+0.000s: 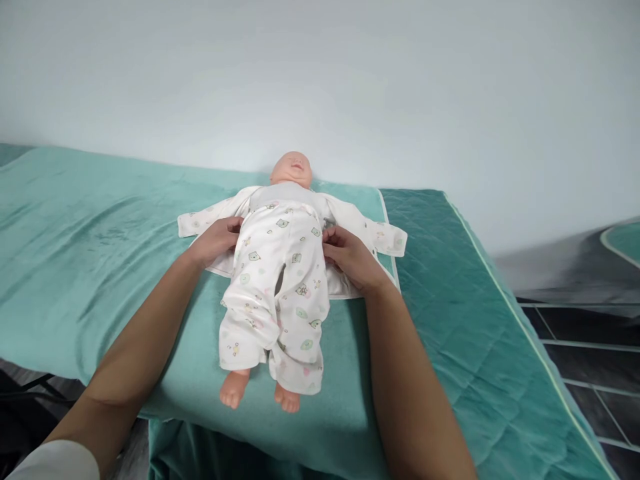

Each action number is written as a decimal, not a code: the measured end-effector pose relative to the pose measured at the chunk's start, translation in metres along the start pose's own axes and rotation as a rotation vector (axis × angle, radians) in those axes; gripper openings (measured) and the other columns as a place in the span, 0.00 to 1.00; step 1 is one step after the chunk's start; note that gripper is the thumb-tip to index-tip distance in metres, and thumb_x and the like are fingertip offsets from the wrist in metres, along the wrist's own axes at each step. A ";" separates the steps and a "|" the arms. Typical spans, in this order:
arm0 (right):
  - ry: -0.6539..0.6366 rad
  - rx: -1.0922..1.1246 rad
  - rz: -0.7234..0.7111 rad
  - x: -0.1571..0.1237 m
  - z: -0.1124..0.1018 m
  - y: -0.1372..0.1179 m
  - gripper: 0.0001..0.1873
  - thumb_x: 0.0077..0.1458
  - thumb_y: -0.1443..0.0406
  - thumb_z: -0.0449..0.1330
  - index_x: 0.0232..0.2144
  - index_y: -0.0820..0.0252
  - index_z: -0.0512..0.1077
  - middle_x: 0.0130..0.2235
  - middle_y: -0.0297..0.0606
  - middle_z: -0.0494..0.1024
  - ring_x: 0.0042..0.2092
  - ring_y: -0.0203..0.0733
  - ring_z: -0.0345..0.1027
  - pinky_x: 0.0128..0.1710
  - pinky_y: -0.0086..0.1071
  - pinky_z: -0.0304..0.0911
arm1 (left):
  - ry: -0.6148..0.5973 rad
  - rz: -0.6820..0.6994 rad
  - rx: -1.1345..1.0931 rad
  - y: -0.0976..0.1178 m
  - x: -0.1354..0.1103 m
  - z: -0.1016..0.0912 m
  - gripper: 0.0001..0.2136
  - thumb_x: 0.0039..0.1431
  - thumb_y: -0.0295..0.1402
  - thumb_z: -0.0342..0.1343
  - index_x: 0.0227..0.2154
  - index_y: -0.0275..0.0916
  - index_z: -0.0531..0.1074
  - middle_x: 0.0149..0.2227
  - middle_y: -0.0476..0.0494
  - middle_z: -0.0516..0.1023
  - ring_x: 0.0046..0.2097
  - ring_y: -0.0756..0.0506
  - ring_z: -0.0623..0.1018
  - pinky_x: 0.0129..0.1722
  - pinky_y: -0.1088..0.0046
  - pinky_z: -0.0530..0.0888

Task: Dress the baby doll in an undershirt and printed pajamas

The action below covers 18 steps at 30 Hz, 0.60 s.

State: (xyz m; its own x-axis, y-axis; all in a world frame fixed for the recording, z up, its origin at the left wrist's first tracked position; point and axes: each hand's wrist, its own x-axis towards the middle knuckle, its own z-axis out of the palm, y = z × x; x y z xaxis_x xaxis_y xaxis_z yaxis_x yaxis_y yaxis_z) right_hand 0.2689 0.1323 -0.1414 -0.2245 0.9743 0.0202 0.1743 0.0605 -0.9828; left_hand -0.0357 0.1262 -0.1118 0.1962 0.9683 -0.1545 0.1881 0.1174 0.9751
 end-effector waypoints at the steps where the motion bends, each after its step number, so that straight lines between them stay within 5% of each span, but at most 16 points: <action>1: 0.001 0.006 0.014 0.001 0.002 0.000 0.18 0.49 0.51 0.71 0.32 0.54 0.72 0.25 0.29 0.71 0.24 0.34 0.58 0.23 0.31 0.57 | -0.008 -0.012 0.013 0.001 0.000 0.000 0.08 0.44 0.26 0.56 0.30 0.38 0.72 0.29 0.51 0.70 0.30 0.51 0.70 0.28 0.75 0.66; 11: 0.052 -0.028 -0.027 0.008 0.011 0.006 0.14 0.50 0.54 0.69 0.29 0.54 0.71 0.26 0.30 0.74 0.30 0.40 0.66 0.33 0.35 0.63 | -0.006 -0.055 -0.087 -0.004 0.001 0.009 0.10 0.46 0.27 0.58 0.33 0.39 0.68 0.31 0.51 0.71 0.32 0.51 0.69 0.31 0.74 0.66; 18: 0.152 -0.297 -0.104 0.007 0.014 0.002 0.09 0.56 0.58 0.61 0.34 0.56 0.77 0.37 0.37 0.81 0.42 0.49 0.72 0.46 0.44 0.66 | 0.092 -0.106 -0.106 -0.001 0.001 0.017 0.11 0.44 0.26 0.58 0.34 0.38 0.70 0.29 0.51 0.72 0.29 0.51 0.68 0.29 0.73 0.63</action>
State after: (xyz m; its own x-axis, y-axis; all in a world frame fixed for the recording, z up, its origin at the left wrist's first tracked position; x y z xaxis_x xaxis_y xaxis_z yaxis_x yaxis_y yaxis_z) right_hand 0.2546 0.1363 -0.1457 -0.1144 0.9794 0.1664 0.4342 0.1999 -0.8783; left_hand -0.0188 0.1233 -0.1159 0.0911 0.9648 -0.2467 0.0994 0.2376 0.9663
